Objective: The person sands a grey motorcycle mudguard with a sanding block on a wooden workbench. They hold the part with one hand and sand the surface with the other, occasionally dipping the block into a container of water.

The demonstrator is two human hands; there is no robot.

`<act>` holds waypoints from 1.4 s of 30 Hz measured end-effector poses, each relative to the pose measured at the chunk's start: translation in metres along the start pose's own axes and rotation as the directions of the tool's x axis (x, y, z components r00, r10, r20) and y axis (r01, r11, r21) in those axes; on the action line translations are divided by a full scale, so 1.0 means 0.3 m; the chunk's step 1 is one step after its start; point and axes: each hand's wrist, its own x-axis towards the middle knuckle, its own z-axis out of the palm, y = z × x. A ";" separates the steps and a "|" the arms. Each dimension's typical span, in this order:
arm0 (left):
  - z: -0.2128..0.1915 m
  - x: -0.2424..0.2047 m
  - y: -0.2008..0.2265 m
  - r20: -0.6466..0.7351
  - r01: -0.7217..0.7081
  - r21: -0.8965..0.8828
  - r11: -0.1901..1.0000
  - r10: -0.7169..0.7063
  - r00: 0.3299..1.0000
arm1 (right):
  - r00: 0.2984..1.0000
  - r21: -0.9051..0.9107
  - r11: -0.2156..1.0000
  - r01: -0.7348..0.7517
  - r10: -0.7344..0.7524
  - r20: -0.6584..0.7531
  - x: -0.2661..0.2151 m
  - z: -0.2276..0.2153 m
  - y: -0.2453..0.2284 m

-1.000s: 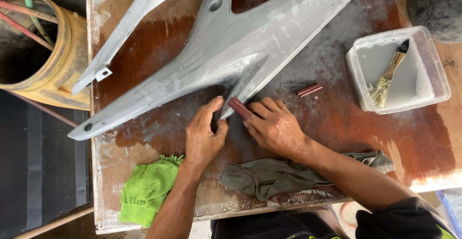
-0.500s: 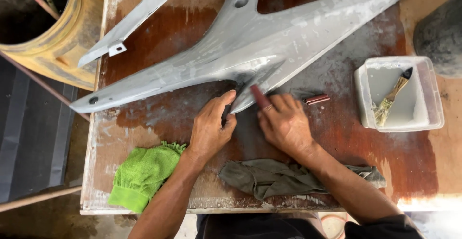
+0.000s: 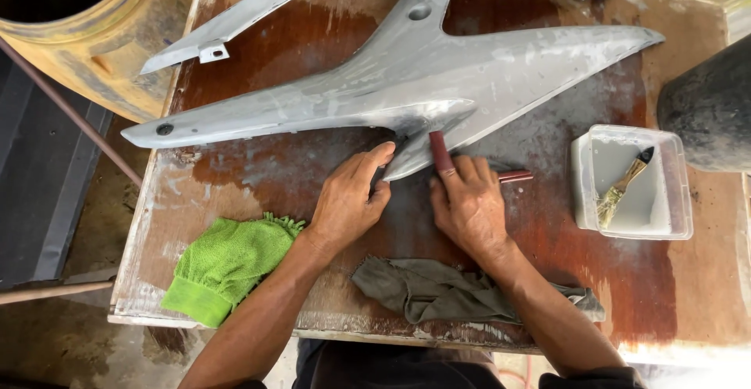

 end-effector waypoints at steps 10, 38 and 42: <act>0.000 0.002 0.012 0.006 -0.002 0.015 1.000 0.002 1.000 | 1.000 0.020 1.000 -0.012 0.011 0.013 -0.002 -0.012 -0.012; 0.008 0.008 0.028 0.055 0.078 0.003 0.997 -0.078 0.995 | 0.999 0.176 0.984 0.040 -0.044 0.017 0.001 -0.022 -0.036; 0.010 0.016 0.029 0.039 0.072 -0.017 0.997 -0.072 0.997 | 0.997 0.097 0.992 -0.077 0.079 -0.021 0.027 -0.046 0.018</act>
